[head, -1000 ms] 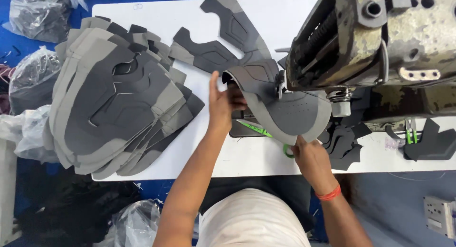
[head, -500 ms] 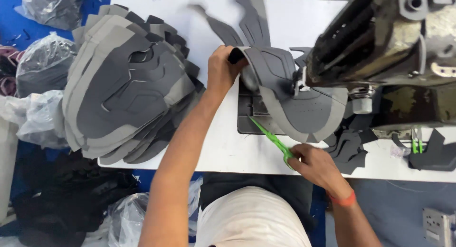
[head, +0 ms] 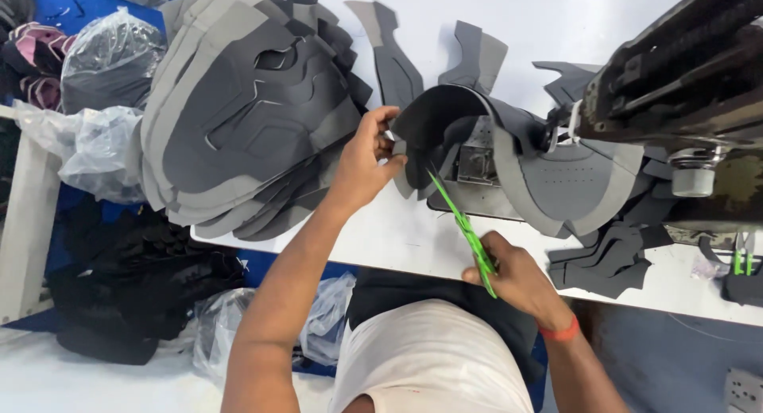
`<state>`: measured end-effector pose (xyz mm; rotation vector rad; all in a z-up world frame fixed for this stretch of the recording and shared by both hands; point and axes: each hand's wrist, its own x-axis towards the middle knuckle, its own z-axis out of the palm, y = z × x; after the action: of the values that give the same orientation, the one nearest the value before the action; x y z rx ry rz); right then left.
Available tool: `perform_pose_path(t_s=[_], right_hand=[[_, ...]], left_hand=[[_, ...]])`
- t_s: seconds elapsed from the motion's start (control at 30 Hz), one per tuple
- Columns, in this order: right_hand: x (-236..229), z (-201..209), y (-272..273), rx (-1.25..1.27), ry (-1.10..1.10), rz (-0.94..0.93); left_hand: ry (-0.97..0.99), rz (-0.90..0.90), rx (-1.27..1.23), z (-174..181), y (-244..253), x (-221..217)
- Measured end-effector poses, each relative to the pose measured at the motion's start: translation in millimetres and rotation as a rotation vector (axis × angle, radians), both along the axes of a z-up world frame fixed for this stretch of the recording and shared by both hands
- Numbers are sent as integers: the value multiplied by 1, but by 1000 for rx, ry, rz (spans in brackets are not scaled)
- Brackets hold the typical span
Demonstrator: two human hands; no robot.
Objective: The person sews gray and black shoe parts using a sewing machine, aligning the pieces under the needle and guiding them through the machine. They use green scissors to cut threads and trim excess material, then place the finished parts on the table.
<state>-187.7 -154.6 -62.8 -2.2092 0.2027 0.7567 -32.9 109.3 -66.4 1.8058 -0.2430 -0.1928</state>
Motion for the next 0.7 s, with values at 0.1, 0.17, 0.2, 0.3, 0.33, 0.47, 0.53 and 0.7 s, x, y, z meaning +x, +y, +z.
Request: perform_pose_path(t_s=[0.1, 0.17, 0.2, 0.3, 0.33, 0.47, 0.53, 0.7], right_hand=[[17, -4, 17, 84, -69, 38], [28, -2, 30, 112, -96, 37], [30, -1, 32, 110, -99, 40], [29, 0, 34, 191, -129, -23], [28, 0, 33, 245, -127, -53], [19, -10, 13, 240, -129, -66], [18, -14, 3, 128, -148, -50], [13, -13, -4, -300, -330, 14]], left_hand=[[9, 2, -24, -2, 2, -8], [31, -3, -78, -4, 1, -9], [28, -1, -79, -2, 1, -9], [48, 15, -78, 1, 1, -9], [34, 20, -80, -1, 2, -8], [-155, 111, -85, 7, 0, 2], [-258, 176, -74, 12, -7, 17], [-585, 311, -19, 33, -29, 66]])
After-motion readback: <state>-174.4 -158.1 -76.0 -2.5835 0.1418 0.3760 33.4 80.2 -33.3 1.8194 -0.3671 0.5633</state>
